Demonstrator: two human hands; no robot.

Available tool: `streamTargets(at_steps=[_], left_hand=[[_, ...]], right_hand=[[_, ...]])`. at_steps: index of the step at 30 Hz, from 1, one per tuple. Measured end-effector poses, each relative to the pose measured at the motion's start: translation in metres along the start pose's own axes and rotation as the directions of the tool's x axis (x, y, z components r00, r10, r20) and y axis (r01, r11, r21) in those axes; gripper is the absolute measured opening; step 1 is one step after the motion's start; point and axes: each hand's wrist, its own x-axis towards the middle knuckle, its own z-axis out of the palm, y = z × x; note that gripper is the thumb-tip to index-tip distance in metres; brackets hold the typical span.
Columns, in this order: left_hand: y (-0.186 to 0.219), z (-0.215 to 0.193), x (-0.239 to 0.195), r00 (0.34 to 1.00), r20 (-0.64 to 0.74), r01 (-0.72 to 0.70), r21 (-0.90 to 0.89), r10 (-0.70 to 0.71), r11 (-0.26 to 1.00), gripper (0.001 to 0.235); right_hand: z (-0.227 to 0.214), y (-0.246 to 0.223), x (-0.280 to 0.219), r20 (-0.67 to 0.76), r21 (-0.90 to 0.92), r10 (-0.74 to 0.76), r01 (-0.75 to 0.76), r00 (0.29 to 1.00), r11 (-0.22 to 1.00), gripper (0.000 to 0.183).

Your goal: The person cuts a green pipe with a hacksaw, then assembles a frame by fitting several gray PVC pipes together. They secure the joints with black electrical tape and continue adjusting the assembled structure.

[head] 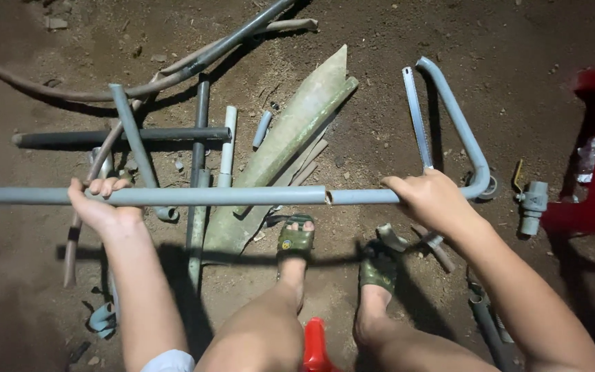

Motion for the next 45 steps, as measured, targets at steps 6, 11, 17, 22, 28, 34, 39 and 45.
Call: streamTargets(at_steps=[6, 11, 17, 22, 28, 34, 39, 45], left_hand=[[-0.005, 0.003, -0.010, 0.997, 0.005, 0.075, 0.009, -0.075, 0.997, 0.019], [-0.007, 0.007, -0.015, 0.996, -0.009, 0.093, -0.012, -0.093, 0.996, 0.018], [-0.013, -0.002, -0.015, 0.999, 0.015, 0.032, -0.008, -0.032, 0.999, 0.019], [-0.043, -0.010, -0.016, 0.986, 0.024, 0.164, 0.090, -0.166, 0.982, 0.018], [-0.039, -0.010, -0.017, 0.985, 0.058, 0.152, 0.127, -0.160, 0.980, 0.018], [-0.034, -0.043, 0.015, 0.989, 0.070, 0.119, 0.136, -0.129, 0.984, 0.017], [0.008, 0.004, -0.018, 0.996, -0.088, -0.020, 0.047, 0.024, 0.999, 0.027], [0.058, -0.062, 0.049, 0.977, -0.115, -0.181, 0.002, 0.180, 0.983, 0.031]], right_hand=[[0.011, -0.002, 0.003, 0.029, -0.094, -0.022, 0.025, 0.999, 0.995, 0.041], [0.010, -0.006, 0.007, 0.078, -0.150, -0.015, 0.026, 0.997, 0.988, 0.044], [0.034, -0.008, 0.008, 0.097, -0.217, 0.017, 0.004, 0.995, 0.976, 0.042], [0.069, -0.038, 0.019, -0.134, -0.337, -0.104, 0.053, 0.985, 0.940, 0.026], [0.052, -0.035, 0.021, -0.069, -0.195, -0.062, 0.048, 0.996, 0.980, 0.048], [0.057, -0.032, 0.015, 0.029, -0.168, -0.048, 0.052, 0.998, 0.984, 0.058], [0.039, -0.015, 0.003, 0.011, -0.157, -0.076, 0.077, 0.997, 0.985, 0.083], [0.047, 0.025, -0.025, 0.036, -0.154, 0.003, 0.003, 0.999, 0.988, 0.075]])
